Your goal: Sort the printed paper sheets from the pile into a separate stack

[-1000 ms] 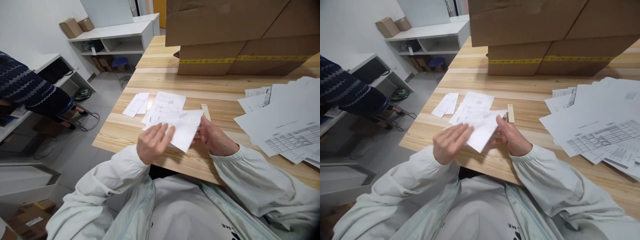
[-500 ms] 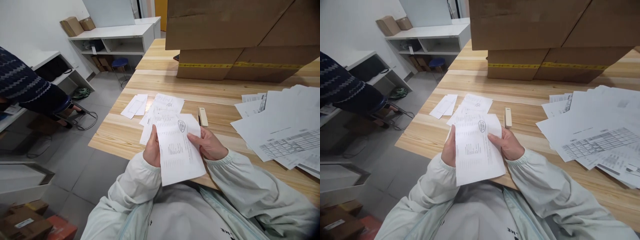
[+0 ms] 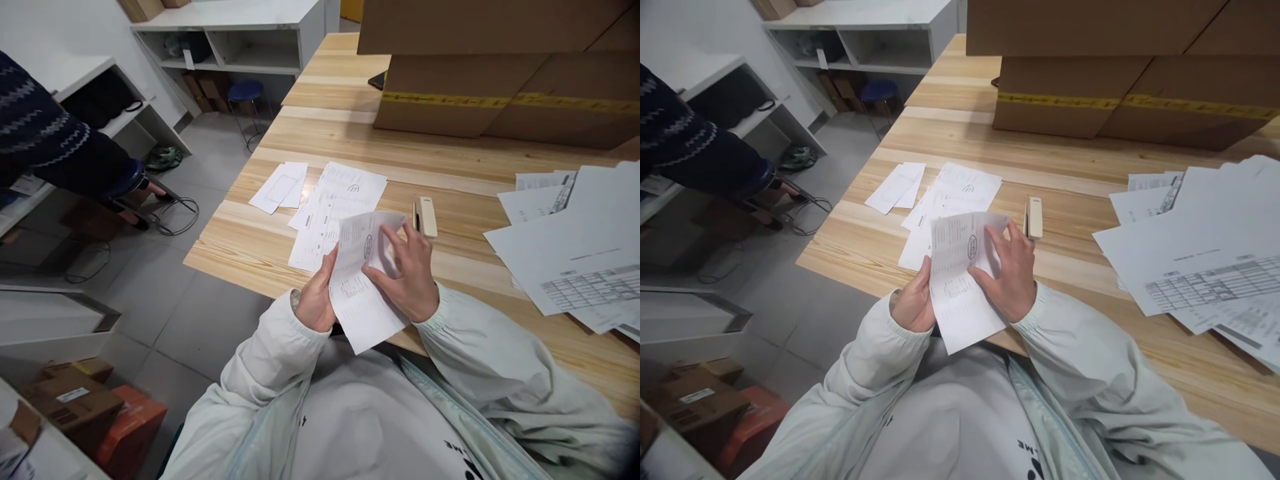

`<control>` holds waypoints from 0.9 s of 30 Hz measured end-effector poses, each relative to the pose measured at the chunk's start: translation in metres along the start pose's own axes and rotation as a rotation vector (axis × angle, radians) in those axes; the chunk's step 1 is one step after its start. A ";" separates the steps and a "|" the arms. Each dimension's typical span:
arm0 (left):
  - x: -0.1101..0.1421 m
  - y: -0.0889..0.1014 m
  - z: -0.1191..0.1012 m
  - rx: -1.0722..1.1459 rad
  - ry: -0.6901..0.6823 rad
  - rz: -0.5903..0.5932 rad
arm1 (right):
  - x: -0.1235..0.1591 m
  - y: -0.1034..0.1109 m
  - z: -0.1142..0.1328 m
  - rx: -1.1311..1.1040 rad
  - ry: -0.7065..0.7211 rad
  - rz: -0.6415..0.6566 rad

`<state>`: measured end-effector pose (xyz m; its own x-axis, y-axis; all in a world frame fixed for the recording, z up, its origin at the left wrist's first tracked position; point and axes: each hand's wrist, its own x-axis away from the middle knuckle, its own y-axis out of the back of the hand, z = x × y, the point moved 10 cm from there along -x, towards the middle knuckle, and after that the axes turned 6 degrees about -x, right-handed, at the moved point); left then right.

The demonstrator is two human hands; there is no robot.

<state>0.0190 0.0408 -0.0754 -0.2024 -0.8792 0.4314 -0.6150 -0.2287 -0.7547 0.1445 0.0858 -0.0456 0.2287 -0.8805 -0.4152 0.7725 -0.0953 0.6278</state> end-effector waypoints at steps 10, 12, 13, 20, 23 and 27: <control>-0.001 0.007 -0.015 0.032 0.001 0.008 | 0.007 -0.002 0.067 -0.106 0.336 0.179; -0.004 0.007 -0.019 0.023 -0.031 0.007 | 0.016 -0.011 0.080 -0.125 0.414 0.267; -0.005 0.007 -0.020 0.017 -0.037 0.001 | 0.020 -0.015 0.085 -0.108 0.449 0.293; -0.009 0.008 -0.014 0.033 0.020 -0.026 | 0.028 -0.026 0.088 -0.150 0.496 0.327; -0.009 0.011 -0.011 0.044 0.032 -0.022 | 0.028 -0.026 0.089 -0.206 0.507 0.356; -0.011 0.013 -0.011 0.030 0.010 -0.015 | 0.026 -0.028 0.085 -0.203 0.448 0.398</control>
<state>0.0049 0.0522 -0.0840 -0.2013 -0.8712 0.4478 -0.5950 -0.2544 -0.7624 0.0785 0.0257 -0.0177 0.7139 -0.5459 -0.4385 0.6638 0.3285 0.6719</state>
